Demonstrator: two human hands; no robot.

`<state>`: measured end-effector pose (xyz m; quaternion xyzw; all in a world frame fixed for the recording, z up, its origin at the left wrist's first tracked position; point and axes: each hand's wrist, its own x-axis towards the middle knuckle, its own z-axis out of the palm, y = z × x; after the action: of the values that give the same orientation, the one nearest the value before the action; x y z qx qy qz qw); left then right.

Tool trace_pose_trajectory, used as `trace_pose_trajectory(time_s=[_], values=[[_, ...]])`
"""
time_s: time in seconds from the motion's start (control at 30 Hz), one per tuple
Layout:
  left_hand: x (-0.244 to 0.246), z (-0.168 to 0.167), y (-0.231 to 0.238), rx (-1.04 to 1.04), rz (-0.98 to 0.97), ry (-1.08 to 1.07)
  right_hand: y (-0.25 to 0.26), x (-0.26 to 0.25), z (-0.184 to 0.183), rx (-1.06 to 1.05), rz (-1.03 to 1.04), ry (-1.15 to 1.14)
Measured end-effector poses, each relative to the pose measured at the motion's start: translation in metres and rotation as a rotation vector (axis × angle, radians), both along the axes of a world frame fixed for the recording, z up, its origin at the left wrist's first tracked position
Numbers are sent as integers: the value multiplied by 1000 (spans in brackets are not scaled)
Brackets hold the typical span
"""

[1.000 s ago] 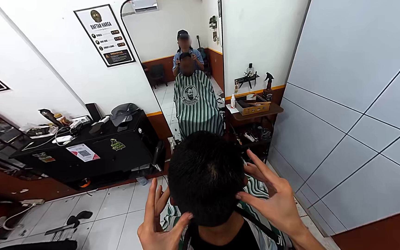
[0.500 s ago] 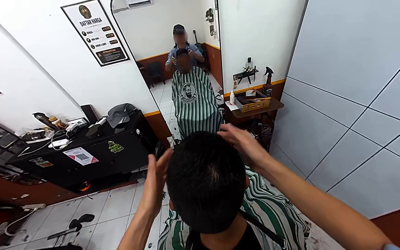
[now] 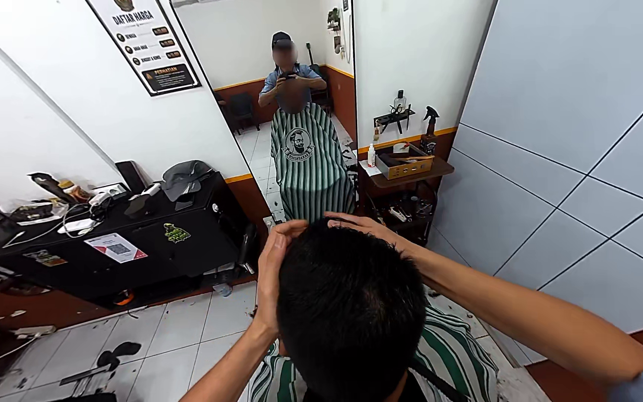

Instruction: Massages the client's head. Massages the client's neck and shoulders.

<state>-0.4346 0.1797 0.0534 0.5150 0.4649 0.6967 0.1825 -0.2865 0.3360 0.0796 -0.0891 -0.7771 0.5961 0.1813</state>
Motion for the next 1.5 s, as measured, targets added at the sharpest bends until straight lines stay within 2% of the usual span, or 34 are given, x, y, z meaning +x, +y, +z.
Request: trace_pose_trajectory(time_s=[0.1, 0.17, 0.23, 0.33, 0.4, 0.47, 0.53, 0.63, 0.77, 0.87, 0.93, 1.07, 1.17, 1.23, 1.33, 1.47, 1.5], values=[[8, 8, -1, -171, -65, -215, 2, -1, -3, 54, -42, 150], [14, 17, -2, -203, -117, -347, 2, -4, -5, 69, -50, 168], [6, 9, 0, -130, -145, -235, 7, -9, -14, 54, -40, 109], [-4, -3, 6, -59, -32, -80, 12, -9, -17, 113, 38, 60], [-1, -2, 3, -122, -26, -148, 9, -9, -11, 116, 23, 96], [10, 8, -1, -158, -51, -311, 7, -13, -11, 92, -3, 189], [6, 5, -2, -118, -82, -228, 7, -15, -14, 78, -13, 170], [-2, -4, 1, -41, -35, -61, 9, -12, -17, 192, 32, 144], [14, 9, 0, -177, 17, -315, 10, -14, -20, 31, -1, 245], [3, 1, 2, -103, -21, -195, 16, -18, -33, 22, -10, 234], [-2, -4, 5, -46, -8, -136, 21, -18, -38, 182, 30, 288], [14, 14, 3, -197, 20, -353, 18, -19, -37, -54, -18, 325], [3, 2, 7, -86, 26, -177, 14, -18, -38, -53, -46, 273], [-1, -3, 10, -79, 66, -181, 12, -17, -33, -47, -56, 257], [6, 5, 12, -161, 45, -339, 18, -20, -44, -74, -69, 344], [-6, -7, 14, -82, 83, -189, 16, -18, -48, 92, -119, 360], [-8, -10, 15, -89, 100, -157, 15, -18, -46, 54, -129, 364]])
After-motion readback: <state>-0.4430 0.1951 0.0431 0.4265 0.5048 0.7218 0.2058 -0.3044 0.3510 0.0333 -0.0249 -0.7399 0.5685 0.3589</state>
